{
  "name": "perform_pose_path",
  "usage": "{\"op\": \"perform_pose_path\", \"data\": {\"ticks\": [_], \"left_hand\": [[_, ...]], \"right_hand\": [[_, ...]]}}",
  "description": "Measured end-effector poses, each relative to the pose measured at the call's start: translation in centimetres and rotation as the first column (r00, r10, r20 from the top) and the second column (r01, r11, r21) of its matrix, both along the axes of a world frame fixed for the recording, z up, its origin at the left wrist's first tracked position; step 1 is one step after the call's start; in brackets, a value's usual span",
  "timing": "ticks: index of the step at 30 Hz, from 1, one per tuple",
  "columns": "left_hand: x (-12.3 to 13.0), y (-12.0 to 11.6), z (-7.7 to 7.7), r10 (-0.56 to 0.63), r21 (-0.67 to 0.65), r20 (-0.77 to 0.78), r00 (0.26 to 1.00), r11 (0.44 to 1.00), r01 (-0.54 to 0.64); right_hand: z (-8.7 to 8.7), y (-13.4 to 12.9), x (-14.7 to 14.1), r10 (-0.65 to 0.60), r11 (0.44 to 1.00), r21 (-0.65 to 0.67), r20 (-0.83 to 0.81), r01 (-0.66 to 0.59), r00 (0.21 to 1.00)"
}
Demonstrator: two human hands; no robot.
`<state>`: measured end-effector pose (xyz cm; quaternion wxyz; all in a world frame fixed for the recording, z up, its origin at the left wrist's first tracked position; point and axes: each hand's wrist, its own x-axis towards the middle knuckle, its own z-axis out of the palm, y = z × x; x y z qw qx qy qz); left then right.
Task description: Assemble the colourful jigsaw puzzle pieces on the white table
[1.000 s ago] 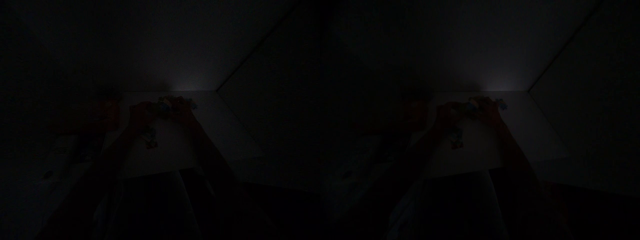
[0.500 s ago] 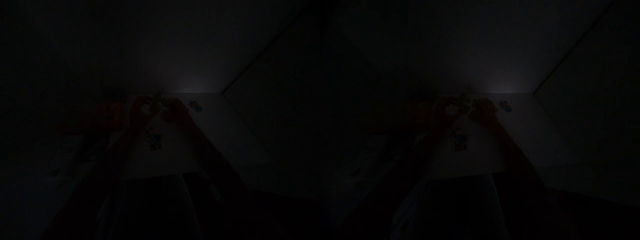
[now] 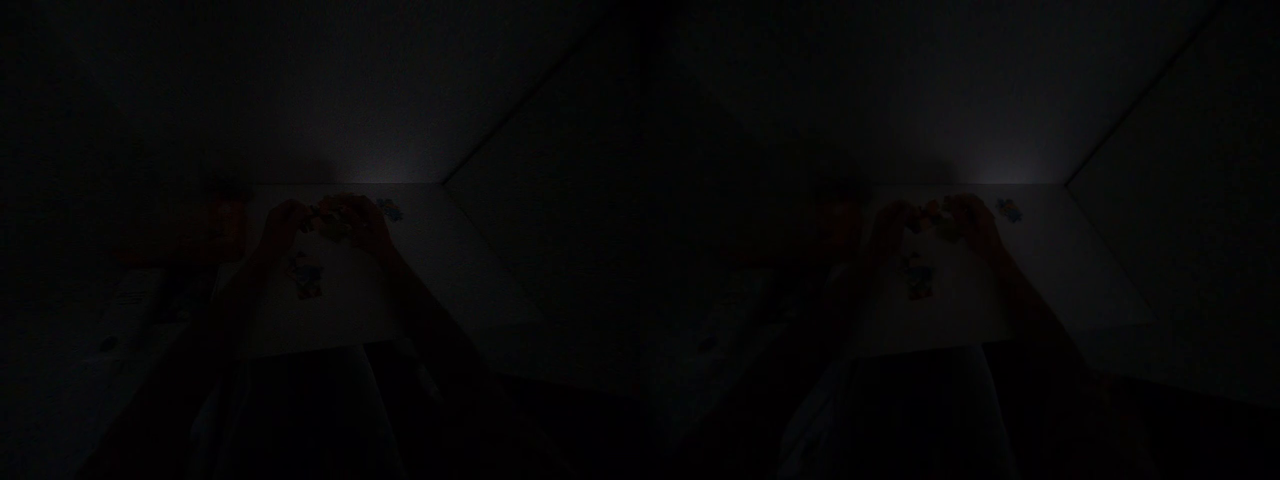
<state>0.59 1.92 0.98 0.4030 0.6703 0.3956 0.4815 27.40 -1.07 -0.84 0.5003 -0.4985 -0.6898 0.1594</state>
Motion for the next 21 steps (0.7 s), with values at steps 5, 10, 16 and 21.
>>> {"op": "perform_pose_path", "data": {"ticks": [5, 10, 16, 21], "left_hand": [[-1.7, 0.5, 0.2, -0.161, -0.033, -0.229, 0.96, 0.987, 0.158], [-1.8, 0.6, 0.0, -0.018, 0.05, -0.503, 0.864, 0.997, 0.05], [-1.7, 0.3, 0.0, 0.064, 0.105, -0.5, 0.864, 0.994, -0.013], [-1.5, 0.1, -0.1, 0.084, 0.12, -0.532, 0.843, 0.992, -0.023]], "right_hand": [[-0.4, 0.7, 0.8, 0.003, 0.997, -0.077, -0.111, -0.011, 0.994], [-0.8, 1.0, 2.7, -0.019, 0.99, -0.133, 0.213, 0.049, 0.977], [-2.0, 0.4, 2.4, 0.005, 0.978, -0.177, 0.552, 0.112, 0.834], [-2.6, 0.7, 1.8, 0.003, 0.968, -0.209, 0.559, 0.137, 0.829]]}}
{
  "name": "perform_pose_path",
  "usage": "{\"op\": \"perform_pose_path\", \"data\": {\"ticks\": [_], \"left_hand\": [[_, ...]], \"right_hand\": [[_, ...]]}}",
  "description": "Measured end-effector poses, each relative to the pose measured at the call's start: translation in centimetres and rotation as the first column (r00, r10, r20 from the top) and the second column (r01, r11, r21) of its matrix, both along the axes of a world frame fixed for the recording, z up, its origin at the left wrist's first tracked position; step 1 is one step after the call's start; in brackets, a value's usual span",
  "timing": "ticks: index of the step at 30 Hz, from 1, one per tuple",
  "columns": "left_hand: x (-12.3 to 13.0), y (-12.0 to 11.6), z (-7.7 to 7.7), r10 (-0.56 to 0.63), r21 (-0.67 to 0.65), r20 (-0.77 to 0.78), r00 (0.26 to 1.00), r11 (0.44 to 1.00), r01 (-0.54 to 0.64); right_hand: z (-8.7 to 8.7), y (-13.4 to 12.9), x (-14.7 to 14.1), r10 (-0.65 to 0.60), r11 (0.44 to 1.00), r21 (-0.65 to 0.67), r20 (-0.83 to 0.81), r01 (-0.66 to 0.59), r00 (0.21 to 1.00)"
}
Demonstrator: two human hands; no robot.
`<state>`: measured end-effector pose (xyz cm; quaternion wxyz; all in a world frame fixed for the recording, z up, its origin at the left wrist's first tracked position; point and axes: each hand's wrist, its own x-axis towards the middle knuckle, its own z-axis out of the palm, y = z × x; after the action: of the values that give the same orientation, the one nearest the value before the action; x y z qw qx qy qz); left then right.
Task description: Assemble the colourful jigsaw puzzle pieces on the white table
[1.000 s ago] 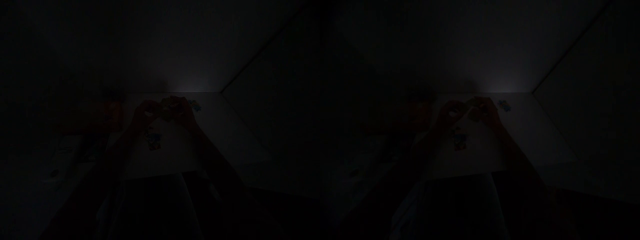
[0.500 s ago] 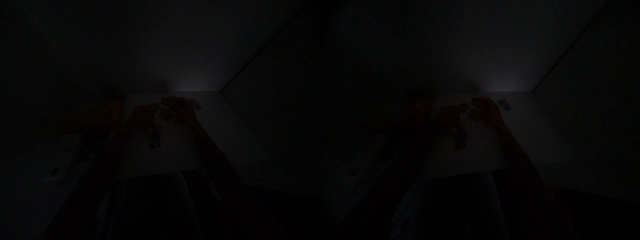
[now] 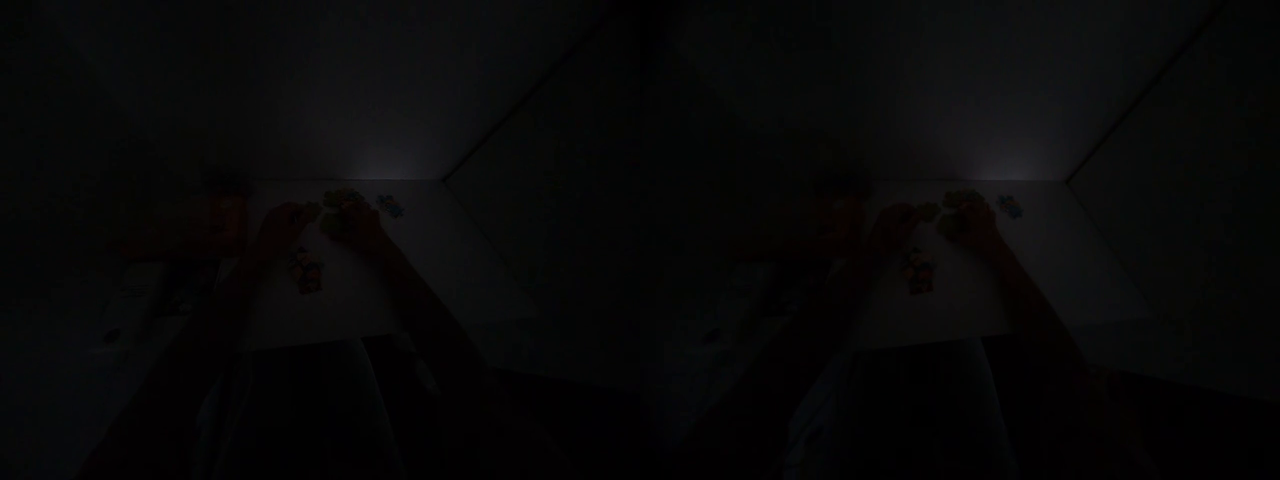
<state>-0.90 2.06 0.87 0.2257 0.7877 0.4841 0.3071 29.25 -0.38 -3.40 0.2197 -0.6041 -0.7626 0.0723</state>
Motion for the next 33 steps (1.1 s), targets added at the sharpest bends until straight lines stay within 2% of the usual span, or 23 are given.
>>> {"op": "perform_pose_path", "data": {"ticks": [4, 9, 14, 16, 19, 21, 23, 26, 29, 31, 33], "left_hand": [[0.1, 0.1, -0.2, 0.022, 0.009, 0.02, 1.0, 1.0, -0.023], [0.1, 0.1, -0.3, 0.048, 0.035, 0.02, 0.999, 0.998, -0.049], [0.2, -0.1, -0.1, 0.06, 0.03, -0.031, 0.998, 0.998, -0.059], [0.3, -0.3, -0.1, 0.051, 0.026, -0.044, 0.998, 0.998, -0.05], [0.2, -0.3, 0.0, 0.054, 0.024, -0.049, 0.997, 0.998, -0.053], [0.2, -0.3, 0.0, 0.067, 0.01, -0.056, 0.996, 0.998, -0.066], [0.1, -0.3, 0.1, 0.081, 0.001, -0.061, 0.995, 0.997, -0.081], [-0.1, -0.3, 0.1, 0.097, 0.015, -0.047, 0.994, 0.995, -0.096], [-0.2, -0.4, 0.2, 0.095, 0.042, -0.007, 0.995, 0.995, -0.095], [-0.3, -0.5, 0.2, 0.098, 0.043, 0.003, 0.995, 0.994, -0.098], [-0.2, -0.5, 0.2, 0.105, 0.029, -0.004, 0.994, 0.994, -0.105]], "right_hand": [[0.5, 0.4, 0.1, -0.019, 1.0, 0.002, -0.029, 0.019, 0.999], [2.0, 0.2, 0.5, 0.059, 0.978, 0.203, -0.06, -0.045, 0.996], [3.0, -0.8, 0.0, 0.15, 0.951, 0.303, -0.26, -0.067, 0.954], [3.3, -1.0, -0.6, 0.159, 0.964, 0.262, -0.428, -0.047, 0.89], [3.5, -0.9, -1.3, 0.039, 0.991, 0.123, -0.68, 0.061, 0.732], [3.5, -0.7, -1.5, -0.047, 0.992, 0.043, -0.758, 0.121, 0.65], [3.4, -0.6, -1.5, -0.092, 0.993, -0.028, -0.774, 0.111, 0.626], [3.3, -1.0, -1.6, -0.07, 0.988, -0.144, -0.718, -0.049, 0.693], [3.3, -1.4, -1.8, 0.083, 0.938, -0.228, -0.58, -0.26, 0.81], [3.2, -1.4, -1.7, 0.113, 0.938, -0.236, -0.484, -0.253, 0.868], [3.0, -1.2, -1.1, 0.051, 0.973, -0.189, -0.383, -0.133, 0.922]]}}
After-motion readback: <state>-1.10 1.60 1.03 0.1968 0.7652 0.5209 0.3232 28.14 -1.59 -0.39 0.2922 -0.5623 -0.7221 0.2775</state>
